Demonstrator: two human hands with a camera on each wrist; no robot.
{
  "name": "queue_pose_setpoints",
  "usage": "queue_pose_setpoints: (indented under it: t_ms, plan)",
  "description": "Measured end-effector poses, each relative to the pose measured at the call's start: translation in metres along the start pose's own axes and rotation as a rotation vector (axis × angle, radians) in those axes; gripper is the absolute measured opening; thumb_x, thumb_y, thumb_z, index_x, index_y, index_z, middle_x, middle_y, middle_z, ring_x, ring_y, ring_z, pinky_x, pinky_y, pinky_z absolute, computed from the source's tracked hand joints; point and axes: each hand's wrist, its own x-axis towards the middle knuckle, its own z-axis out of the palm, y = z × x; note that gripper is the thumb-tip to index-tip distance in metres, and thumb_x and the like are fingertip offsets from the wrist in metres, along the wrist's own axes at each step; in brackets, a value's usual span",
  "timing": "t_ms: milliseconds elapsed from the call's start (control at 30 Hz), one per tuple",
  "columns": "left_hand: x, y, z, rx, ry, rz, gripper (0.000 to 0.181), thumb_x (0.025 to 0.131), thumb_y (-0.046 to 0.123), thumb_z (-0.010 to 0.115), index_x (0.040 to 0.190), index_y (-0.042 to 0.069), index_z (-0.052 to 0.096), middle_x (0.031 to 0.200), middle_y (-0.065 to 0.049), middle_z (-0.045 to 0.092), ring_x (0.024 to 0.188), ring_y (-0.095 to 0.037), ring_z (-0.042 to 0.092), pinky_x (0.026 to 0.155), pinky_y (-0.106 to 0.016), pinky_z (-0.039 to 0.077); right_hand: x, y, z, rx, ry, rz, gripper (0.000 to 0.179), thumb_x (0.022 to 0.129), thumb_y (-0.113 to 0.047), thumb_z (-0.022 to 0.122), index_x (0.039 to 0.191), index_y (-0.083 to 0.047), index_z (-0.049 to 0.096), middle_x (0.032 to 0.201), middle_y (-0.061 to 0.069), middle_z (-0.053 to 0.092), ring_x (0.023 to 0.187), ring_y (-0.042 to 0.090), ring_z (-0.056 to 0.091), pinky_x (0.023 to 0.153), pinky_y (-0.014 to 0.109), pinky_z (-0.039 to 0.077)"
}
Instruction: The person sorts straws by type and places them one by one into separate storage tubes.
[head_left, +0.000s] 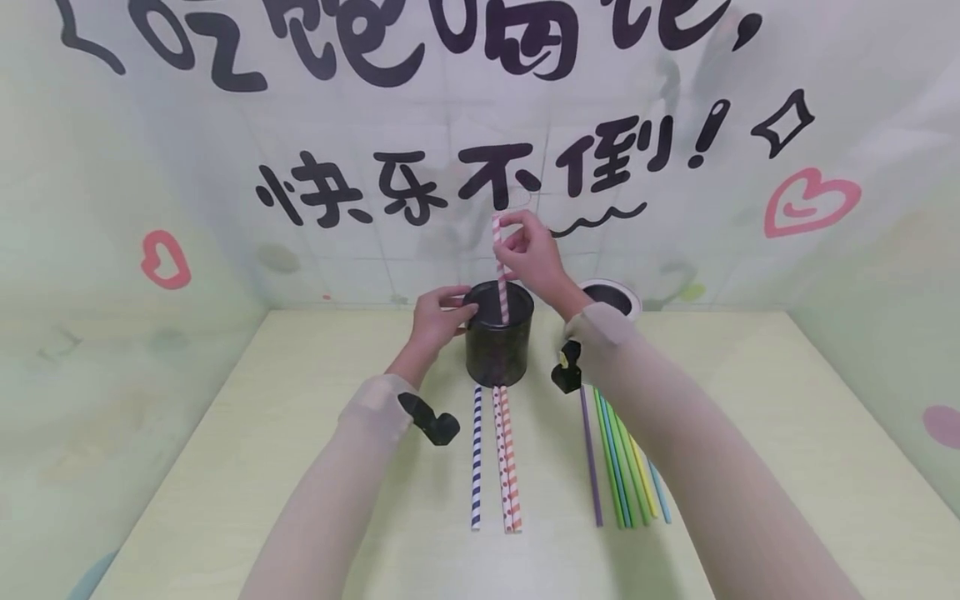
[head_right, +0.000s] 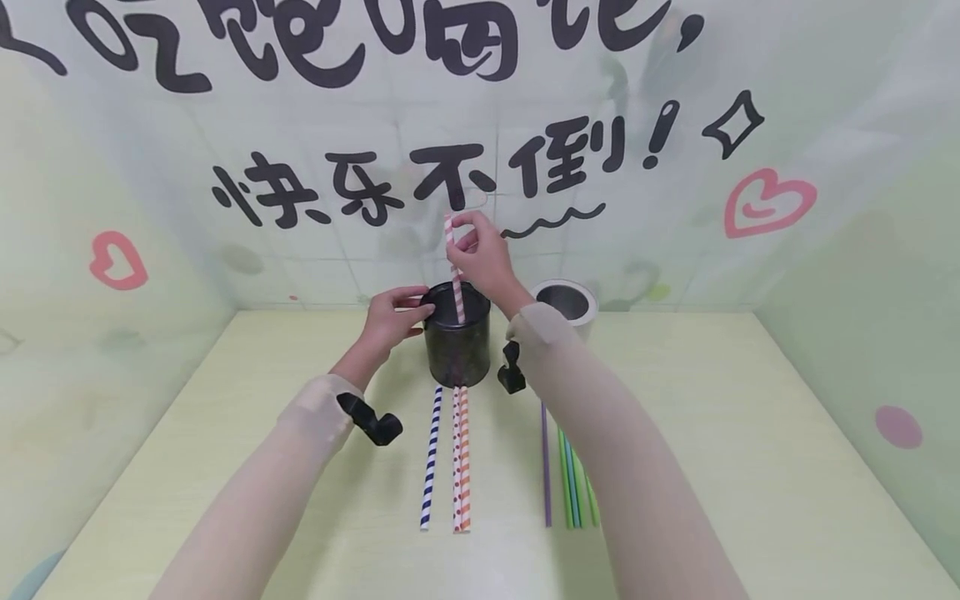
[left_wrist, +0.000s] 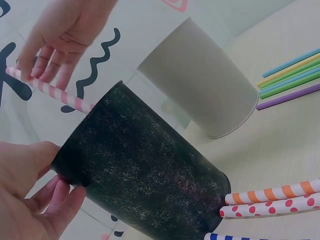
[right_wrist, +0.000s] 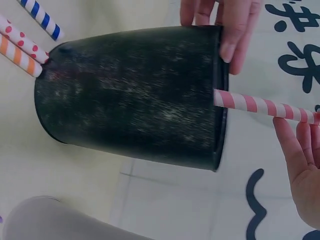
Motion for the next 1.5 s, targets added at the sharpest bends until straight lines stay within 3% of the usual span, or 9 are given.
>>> queue_pose_setpoints:
  t_ms: [433,833,1067,1500]
  plan:
    - [0.002,-0.002,0.000,-0.047,0.000,0.002,0.036,0.083,0.004,0.065,0.119,0.003,0.060,0.109,-0.019,0.059,0.089,-0.025,0.061,0.070,-0.032,0.056,-0.004,0.025,0.014,0.044,-0.050,0.160,0.030,0.084,0.001,0.058,0.112,0.003,0.047,0.082,0.013,0.053,0.069,0.021,0.057,0.061,0.036,0.057]
    - [0.003,-0.003,-0.001,-0.051,-0.006,0.022,0.035,0.083,0.003,0.065,0.118,0.002,0.060,0.106,-0.020,0.059,0.082,-0.021,0.061,0.068,-0.033,0.056,-0.002,0.031,0.027,-0.188,-0.138,0.270,0.024,0.084,-0.001,0.059,0.106,0.001,0.050,0.090,0.018,0.063,0.068,0.022,0.062,0.057,0.032,0.056]
    - [0.002,-0.002,-0.001,-0.043,-0.010,0.023,0.036,0.083,0.003,0.064,0.119,0.002,0.060,0.106,-0.019,0.058,0.086,-0.022,0.061,0.069,-0.035,0.056,-0.002,0.027,0.030,-0.323,-0.132,0.270,0.021,0.084,-0.003,0.060,0.103,0.000,0.052,0.088,0.015,0.062,0.072,0.024,0.062,0.052,0.030,0.055]
    - [0.001,-0.002,-0.001,-0.042,-0.006,0.017,0.036,0.083,0.003,0.064,0.119,0.003,0.059,0.108,-0.020,0.057,0.088,-0.024,0.060,0.071,-0.036,0.056,-0.002,0.024,0.030,-0.325,-0.101,0.346,0.024,0.082,-0.004,0.062,0.104,0.000,0.056,0.085,0.013,0.061,0.073,0.023,0.063,0.051,0.030,0.055]
